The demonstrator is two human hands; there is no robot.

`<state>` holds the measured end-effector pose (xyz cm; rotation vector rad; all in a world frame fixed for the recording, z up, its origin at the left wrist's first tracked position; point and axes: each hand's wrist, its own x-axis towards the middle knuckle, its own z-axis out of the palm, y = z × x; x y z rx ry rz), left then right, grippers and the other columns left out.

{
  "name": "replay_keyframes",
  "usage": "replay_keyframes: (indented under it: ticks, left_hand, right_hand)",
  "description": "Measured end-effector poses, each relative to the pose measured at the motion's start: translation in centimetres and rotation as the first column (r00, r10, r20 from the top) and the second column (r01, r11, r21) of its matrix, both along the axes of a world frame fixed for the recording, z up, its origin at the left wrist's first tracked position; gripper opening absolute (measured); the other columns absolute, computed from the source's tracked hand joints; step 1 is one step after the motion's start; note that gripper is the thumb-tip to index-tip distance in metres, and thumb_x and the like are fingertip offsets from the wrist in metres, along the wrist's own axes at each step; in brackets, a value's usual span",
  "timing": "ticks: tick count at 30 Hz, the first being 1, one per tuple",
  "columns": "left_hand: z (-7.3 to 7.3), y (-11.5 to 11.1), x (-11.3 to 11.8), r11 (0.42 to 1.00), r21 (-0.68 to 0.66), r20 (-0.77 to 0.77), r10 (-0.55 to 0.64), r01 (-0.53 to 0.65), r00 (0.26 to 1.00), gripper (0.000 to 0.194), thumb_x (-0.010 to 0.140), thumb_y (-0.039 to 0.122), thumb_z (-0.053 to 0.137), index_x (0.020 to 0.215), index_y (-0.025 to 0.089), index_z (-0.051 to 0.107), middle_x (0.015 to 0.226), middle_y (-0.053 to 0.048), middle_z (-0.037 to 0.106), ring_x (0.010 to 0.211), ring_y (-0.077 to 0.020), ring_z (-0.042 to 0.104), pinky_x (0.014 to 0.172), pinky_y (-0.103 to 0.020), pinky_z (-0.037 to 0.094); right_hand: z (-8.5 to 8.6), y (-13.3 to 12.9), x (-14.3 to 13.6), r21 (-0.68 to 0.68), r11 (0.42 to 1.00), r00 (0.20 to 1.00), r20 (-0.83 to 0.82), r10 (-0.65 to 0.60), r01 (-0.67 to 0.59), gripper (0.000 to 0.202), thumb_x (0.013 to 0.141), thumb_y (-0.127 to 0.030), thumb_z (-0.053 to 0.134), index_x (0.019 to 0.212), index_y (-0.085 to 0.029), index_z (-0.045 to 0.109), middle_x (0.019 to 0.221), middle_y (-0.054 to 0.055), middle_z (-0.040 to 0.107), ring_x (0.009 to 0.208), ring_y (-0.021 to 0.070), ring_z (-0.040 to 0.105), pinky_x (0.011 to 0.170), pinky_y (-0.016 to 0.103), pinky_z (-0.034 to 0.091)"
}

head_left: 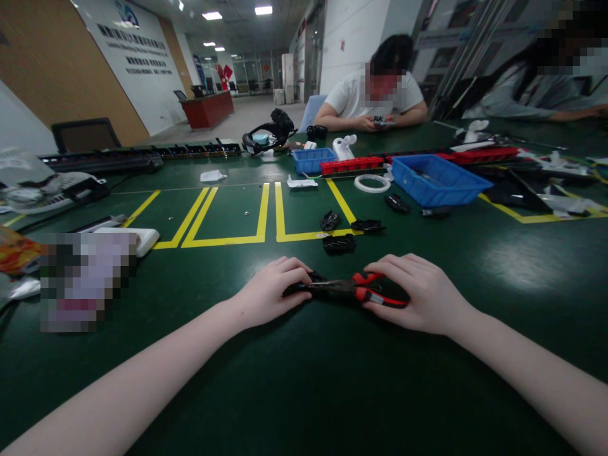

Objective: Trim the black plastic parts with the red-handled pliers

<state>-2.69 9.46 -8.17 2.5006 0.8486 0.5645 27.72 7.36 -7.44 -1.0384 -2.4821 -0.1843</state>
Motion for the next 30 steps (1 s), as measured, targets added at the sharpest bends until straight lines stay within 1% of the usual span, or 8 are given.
replay_keyframes:
  ticks: [5, 12, 16, 21, 30]
  left_hand:
    - [0.04, -0.04, -0.02, 1.0, -0.013, 0.0, 0.002, -0.002, 1.0, 0.012, 0.092, 0.02, 0.064, 0.103, 0.02, 0.062, 0.121, -0.007, 0.062, 0.11, -0.024, 0.057, 0.094, -0.044, 0.052]
    - [0.46, -0.23, -0.01, 1.0, -0.02, 0.007, -0.012, 0.012, 1.0, 0.015, 0.09, 0.024, 0.066, 0.104, 0.021, 0.062, 0.121, -0.007, 0.062, 0.109, -0.0247, 0.058, 0.094, -0.044, 0.051]
    - [0.35, -0.17, -0.01, 1.0, -0.019, 0.005, -0.007, 0.007, 1.0, 0.015, 0.091, 0.021, 0.063, 0.106, 0.021, 0.062, 0.121, -0.008, 0.062, 0.11, -0.025, 0.058, 0.094, -0.045, 0.052]
    - [0.22, -0.14, -0.03, 1.0, -0.016, -0.007, -0.006, 0.006, 1.0, 0.014, 0.091, 0.021, 0.064, 0.105, 0.021, 0.062, 0.121, -0.007, 0.062, 0.11, -0.0246, 0.057, 0.093, -0.045, 0.052]
    - [0.07, -0.11, -0.09, 1.0, -0.013, 0.009, -0.005, 0.005, 1.0, 0.012, 0.091, 0.021, 0.066, 0.103, 0.021, 0.063, 0.12, -0.006, 0.062, 0.109, -0.0237, 0.058, 0.092, -0.043, 0.053]
  right_hand:
    - [-0.32, 0.29, 0.6, 0.01, 1.0, 1.0, 0.015, 0.021, -0.021, 0.04, 0.081, -0.047, 0.066, 0.109, -0.019, 0.063, 0.097, 0.009, 0.072, 0.077, 0.0209, 0.065, 0.07, 0.036, 0.048]
    - [0.13, 0.19, 0.28, 0.027, 0.999, 0.999, 0.028, 0.026, -0.027, 0.037, 0.081, -0.046, 0.066, 0.106, -0.019, 0.063, 0.094, 0.009, 0.072, 0.074, 0.0205, 0.065, 0.068, 0.035, 0.049]
    - [-0.26, 0.31, 0.55, 0.017, 1.0, 1.0, -0.004, 0.017, -0.017, 0.039, 0.079, -0.045, 0.068, 0.108, -0.02, 0.064, 0.097, 0.009, 0.073, 0.077, 0.0212, 0.066, 0.07, 0.036, 0.049]
    - [-0.61, 0.45, 0.94, 0.028, 0.999, 1.0, -0.02, 0.017, -0.016, 0.04, 0.078, -0.045, 0.068, 0.11, -0.021, 0.063, 0.099, 0.009, 0.072, 0.081, 0.0228, 0.067, 0.073, 0.038, 0.05]
    - [-0.34, 0.13, 0.66, 0.01, 1.0, 1.0, -0.02, 0.016, -0.015, 0.038, 0.08, -0.044, 0.067, 0.109, -0.02, 0.061, 0.095, 0.008, 0.071, 0.073, 0.0197, 0.063, 0.067, 0.035, 0.049]
